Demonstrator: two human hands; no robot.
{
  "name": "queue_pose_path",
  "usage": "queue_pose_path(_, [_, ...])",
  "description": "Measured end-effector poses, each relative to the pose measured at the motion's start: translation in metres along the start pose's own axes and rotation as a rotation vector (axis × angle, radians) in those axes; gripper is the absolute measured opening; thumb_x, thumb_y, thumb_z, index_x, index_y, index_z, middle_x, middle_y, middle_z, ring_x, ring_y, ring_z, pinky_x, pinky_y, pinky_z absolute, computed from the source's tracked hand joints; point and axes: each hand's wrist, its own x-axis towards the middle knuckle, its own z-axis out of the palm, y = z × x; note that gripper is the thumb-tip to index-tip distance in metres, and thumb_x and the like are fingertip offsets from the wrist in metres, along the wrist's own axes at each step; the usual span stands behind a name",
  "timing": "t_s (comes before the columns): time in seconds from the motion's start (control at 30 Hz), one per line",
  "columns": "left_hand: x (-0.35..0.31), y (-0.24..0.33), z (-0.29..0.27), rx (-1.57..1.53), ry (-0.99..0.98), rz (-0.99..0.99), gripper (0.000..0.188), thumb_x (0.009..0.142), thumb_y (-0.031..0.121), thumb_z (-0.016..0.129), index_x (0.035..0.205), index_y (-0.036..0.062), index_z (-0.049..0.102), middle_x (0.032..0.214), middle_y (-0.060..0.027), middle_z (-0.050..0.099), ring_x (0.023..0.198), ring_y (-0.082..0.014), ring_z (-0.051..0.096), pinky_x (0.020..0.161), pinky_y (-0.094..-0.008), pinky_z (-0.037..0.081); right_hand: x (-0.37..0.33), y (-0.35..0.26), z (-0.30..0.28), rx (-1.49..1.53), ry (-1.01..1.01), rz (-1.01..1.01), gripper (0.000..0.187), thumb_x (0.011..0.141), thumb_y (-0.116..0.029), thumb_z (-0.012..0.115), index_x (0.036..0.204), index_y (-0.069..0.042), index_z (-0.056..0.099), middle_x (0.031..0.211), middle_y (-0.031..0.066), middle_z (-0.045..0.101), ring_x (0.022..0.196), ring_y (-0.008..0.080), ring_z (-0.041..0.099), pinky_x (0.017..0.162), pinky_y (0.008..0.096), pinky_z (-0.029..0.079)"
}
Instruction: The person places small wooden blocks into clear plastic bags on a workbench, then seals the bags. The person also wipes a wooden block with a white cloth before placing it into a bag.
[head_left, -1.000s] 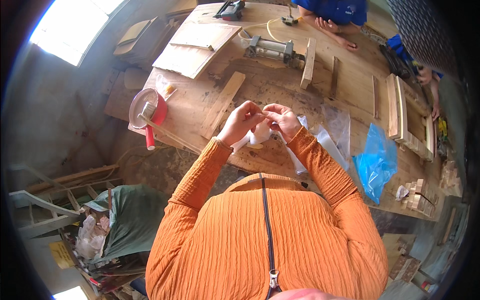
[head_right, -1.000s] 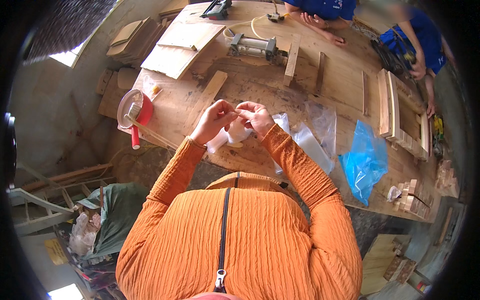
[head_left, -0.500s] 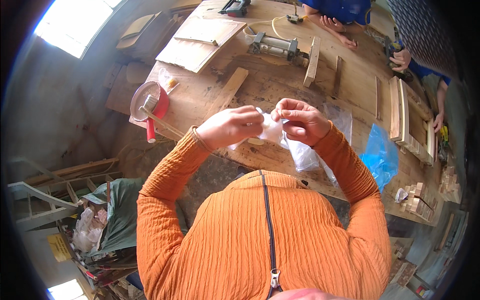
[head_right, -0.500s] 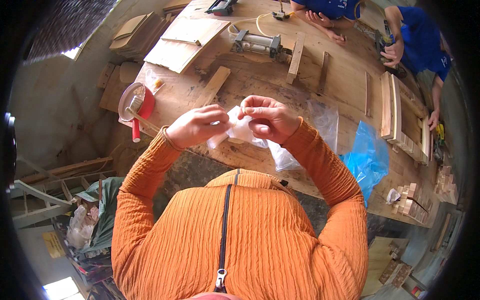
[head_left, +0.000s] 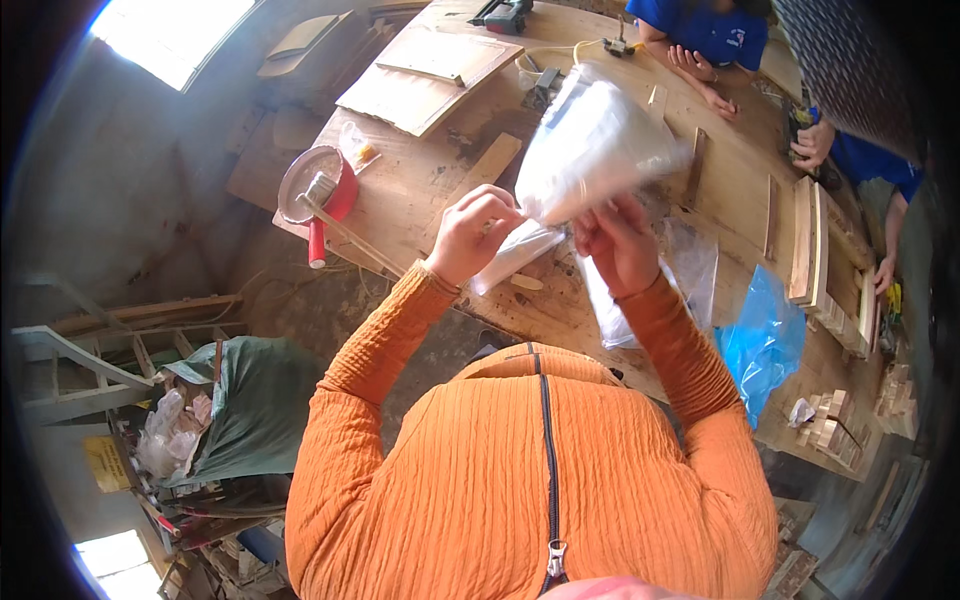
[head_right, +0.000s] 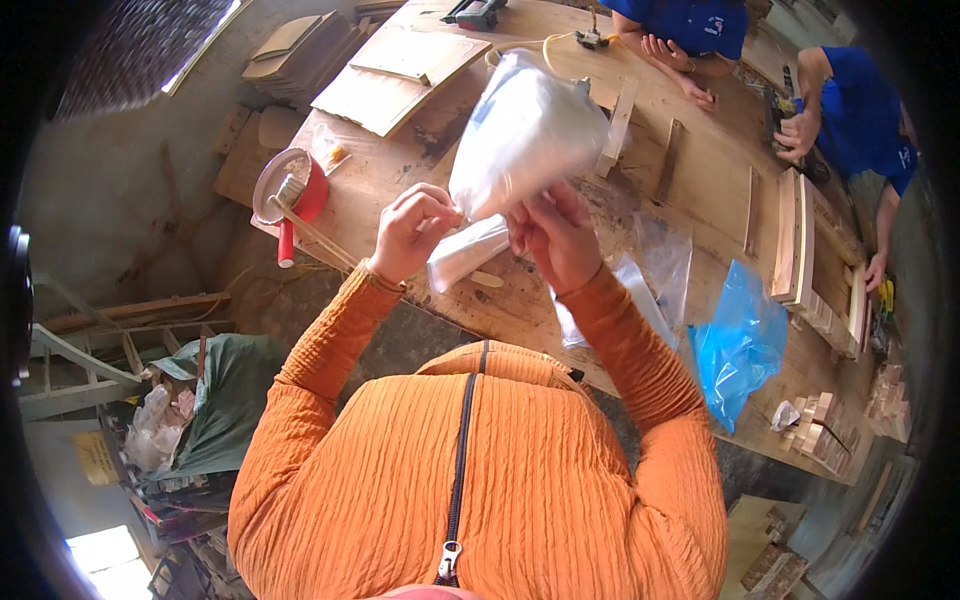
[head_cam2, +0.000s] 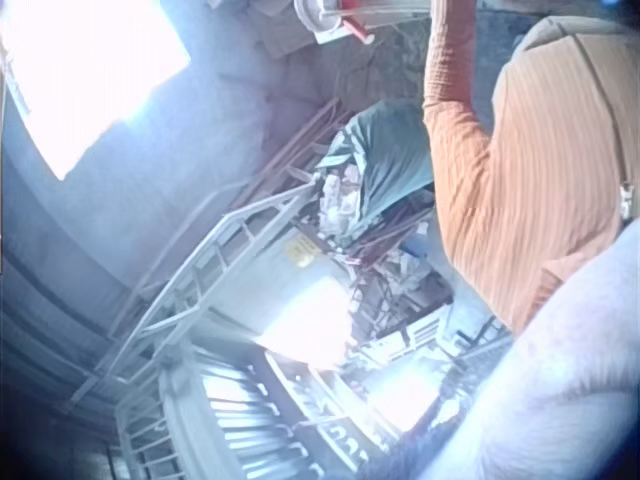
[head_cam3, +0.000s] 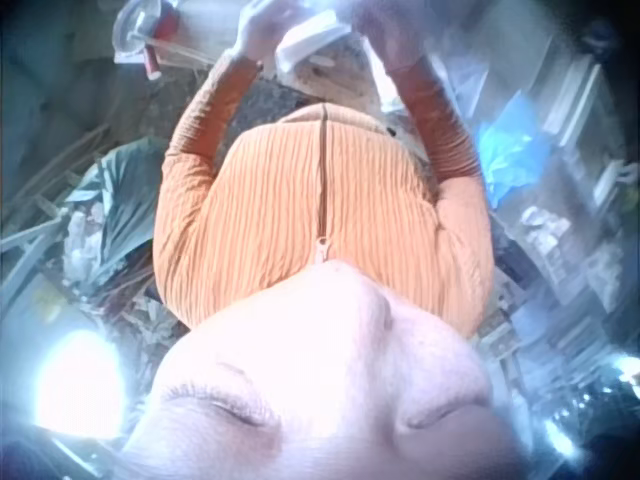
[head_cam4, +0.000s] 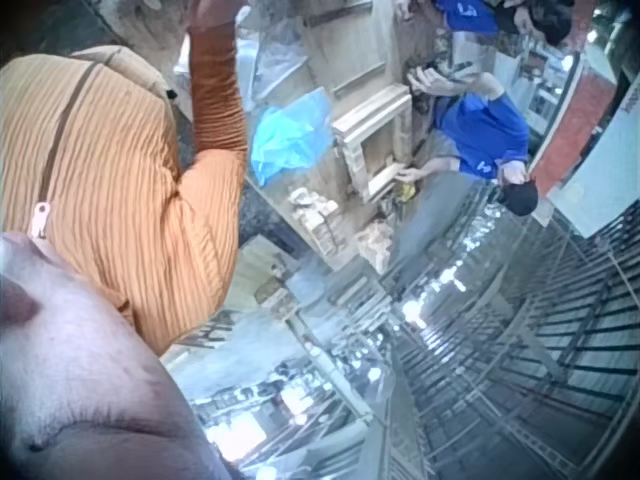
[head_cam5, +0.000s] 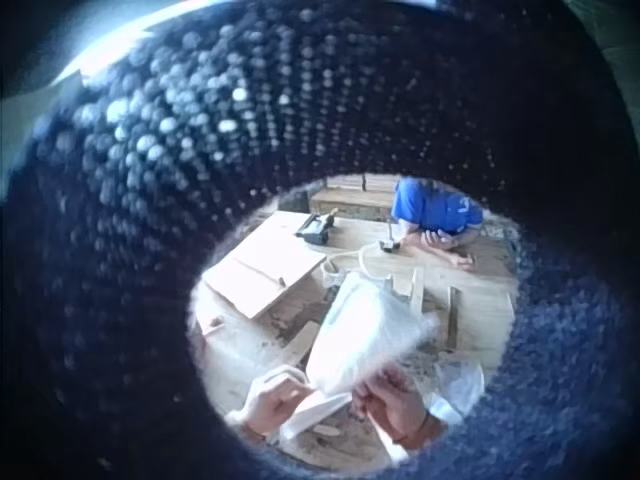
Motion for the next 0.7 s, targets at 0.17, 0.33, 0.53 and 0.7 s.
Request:
queue_pose_path(0.17, [0.017,0.012,-0.010,0.169,0.006,0.020,0.012,0.075,0.000,0.066,0.081,0.0023,0.056,0.081,-0.0091,0.056,0.070,-0.0252,0.058,0.063,-0.0344,0.050,0.006,-0.023,0.045,-0.538,-0.226,-0.125,0.004,0.095,-0.006,0.045,0.095,-0.004,0.049,0.077,0.0054,0.053,0.062,0.0108,0.053,0.053,0.0235,0.047])
queue_pose_path(0.33, [-0.001,0.015,-0.001,0.271,-0.287,0.372,0.015,0.070,-0.001,0.065,0.080,0.0022,0.054,0.085,-0.0087,0.055,0.082,-0.0242,0.056,0.071,-0.0333,0.050,0.031,-0.047,0.035,-0.145,-0.117,-0.065,0.007,0.095,-0.006,0.045,0.091,-0.003,0.050,0.078,0.0072,0.052,0.064,0.0129,0.052,0.053,0.0250,0.047])
queue_pose_path(0.53, [-0.017,0.017,-0.006,0.249,-0.207,0.405,0.014,0.069,-0.003,0.064,0.080,0.0011,0.056,0.086,-0.0097,0.055,0.081,-0.0256,0.057,0.070,-0.0346,0.050,0.047,-0.051,0.021,0.122,-0.160,-0.005,0.011,0.094,-0.007,0.045,0.095,-0.004,0.055,0.081,0.0070,0.052,0.069,0.0156,0.052,0.055,0.0255,0.044])
queue_pose_path(0.7, [0.010,-0.018,0.009,0.228,0.002,0.247,0.009,0.073,-0.003,0.063,0.079,0.0018,0.057,0.082,-0.0108,0.057,0.079,-0.0280,0.057,0.070,-0.0360,0.049,0.077,-0.032,0.024,0.129,-0.131,-0.151,0.009,0.093,-0.006,0.048,0.092,-0.004,0.057,0.080,0.0085,0.055,0.067,0.0171,0.054,0.056,0.0276,0.045])
